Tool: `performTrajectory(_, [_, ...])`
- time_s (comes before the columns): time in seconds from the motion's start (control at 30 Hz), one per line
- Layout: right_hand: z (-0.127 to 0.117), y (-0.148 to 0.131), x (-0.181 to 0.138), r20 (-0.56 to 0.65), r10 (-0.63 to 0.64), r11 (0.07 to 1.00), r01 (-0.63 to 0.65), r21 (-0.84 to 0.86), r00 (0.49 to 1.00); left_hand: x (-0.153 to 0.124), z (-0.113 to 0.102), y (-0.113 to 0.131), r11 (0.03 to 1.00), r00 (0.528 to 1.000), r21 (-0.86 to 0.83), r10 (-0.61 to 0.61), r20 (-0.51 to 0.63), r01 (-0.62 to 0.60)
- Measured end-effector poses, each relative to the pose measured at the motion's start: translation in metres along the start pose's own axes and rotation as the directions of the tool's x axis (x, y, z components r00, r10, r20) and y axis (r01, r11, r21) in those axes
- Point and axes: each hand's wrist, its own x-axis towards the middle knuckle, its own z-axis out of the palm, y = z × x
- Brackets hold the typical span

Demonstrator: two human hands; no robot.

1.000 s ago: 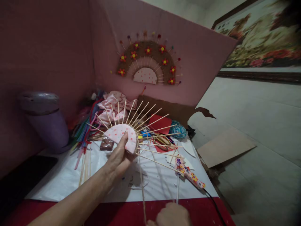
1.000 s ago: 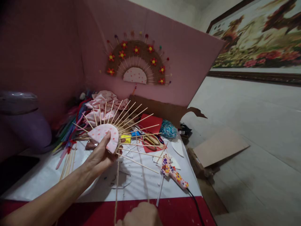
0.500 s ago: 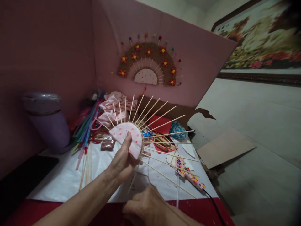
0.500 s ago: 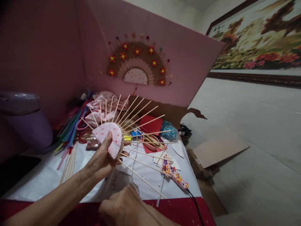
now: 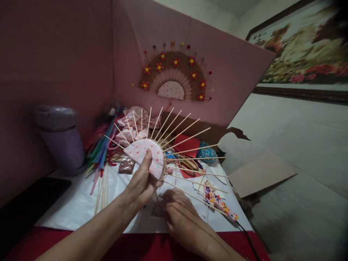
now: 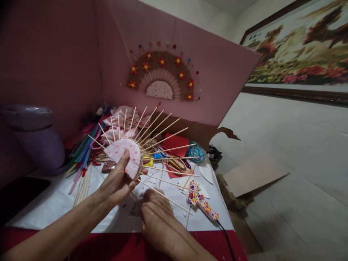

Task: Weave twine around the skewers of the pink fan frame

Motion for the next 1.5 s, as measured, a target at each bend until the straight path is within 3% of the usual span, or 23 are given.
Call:
performTrajectory(0.07, [-0.001,-0.001,0.006,-0.127,0.061,0.971,-0.030,0.236,0.990,-0.001,0.000,-0.001,1.000,1.000,-0.013,0.006,0.006,-0.006])
performTrajectory(0.1, [0.000,-0.004,0.010,-0.157,0.130,0.915,-0.058,0.400,0.979,-0.001,0.000,-0.002,1.000,1.000,-0.018,0.009,0.006,-0.009])
performTrajectory(0.13, [0.001,-0.008,0.015,-0.156,0.206,0.816,-0.082,0.573,0.966,-0.002,0.001,-0.002,1.000,1.000,-0.022,0.006,0.003,-0.006])
performTrajectory(0.2, [0.004,-0.016,0.023,-0.054,0.261,0.485,-0.082,0.871,0.964,-0.003,0.001,-0.003,1.000,1.000,-0.022,-0.019,-0.009,0.019])
performTrajectory(0.27, [0.008,-0.021,0.028,0.054,0.266,0.174,-0.103,0.979,0.962,-0.003,0.001,-0.004,0.998,0.998,-0.022,-0.054,-0.020,0.054])
performTrajectory(0.3, [0.009,-0.021,0.029,0.103,0.267,0.066,-0.125,0.990,0.958,-0.003,0.002,-0.004,0.998,0.998,-0.024,-0.055,-0.029,0.054])
performTrajectory(0.4, [0.010,-0.017,0.025,0.222,0.256,-0.086,-0.206,0.975,0.941,-0.003,0.003,-0.004,1.000,0.999,-0.016,-0.010,-0.052,0.009])
performTrajectory(0.6, [0.001,-0.022,0.022,0.256,0.313,-0.112,-0.232,0.966,0.915,-0.003,0.001,-0.006,0.999,0.998,0.011,-0.032,-0.053,0.032])
performTrajectory(0.8, [0.006,-0.037,0.025,0.278,0.361,-0.152,-0.238,0.959,0.890,-0.003,0.001,-0.009,0.992,0.988,0.012,0.129,-0.081,-0.128])
performTrajectory(0.93, [0.011,-0.037,0.022,0.366,0.240,-0.258,-0.304,0.917,0.899,-0.004,0.001,-0.010,0.990,0.988,0.038,0.140,-0.069,-0.138])
performTrajectory(1.03, [0.009,-0.037,0.020,0.373,0.166,-0.271,-0.321,0.907,0.913,-0.004,0.002,-0.010,0.985,0.984,0.036,0.168,-0.061,-0.166])
performTrajectory(1.13, [0.006,-0.035,0.019,0.375,0.176,-0.196,-0.341,0.919,0.910,-0.004,0.003,-0.009,0.982,0.980,0.043,0.188,-0.060,-0.186])
performTrajectory(1.3, [0.010,-0.023,0.022,0.305,0.330,0.043,-0.337,0.940,0.893,-0.004,0.005,-0.005,0.994,0.990,0.039,0.109,-0.092,-0.106])
performTrajectory(1.5, [0.008,-0.011,0.022,0.252,0.417,0.147,-0.338,0.930,0.874,-0.003,0.005,-0.004,0.997,0.990,-0.011,0.078,-0.119,-0.080])
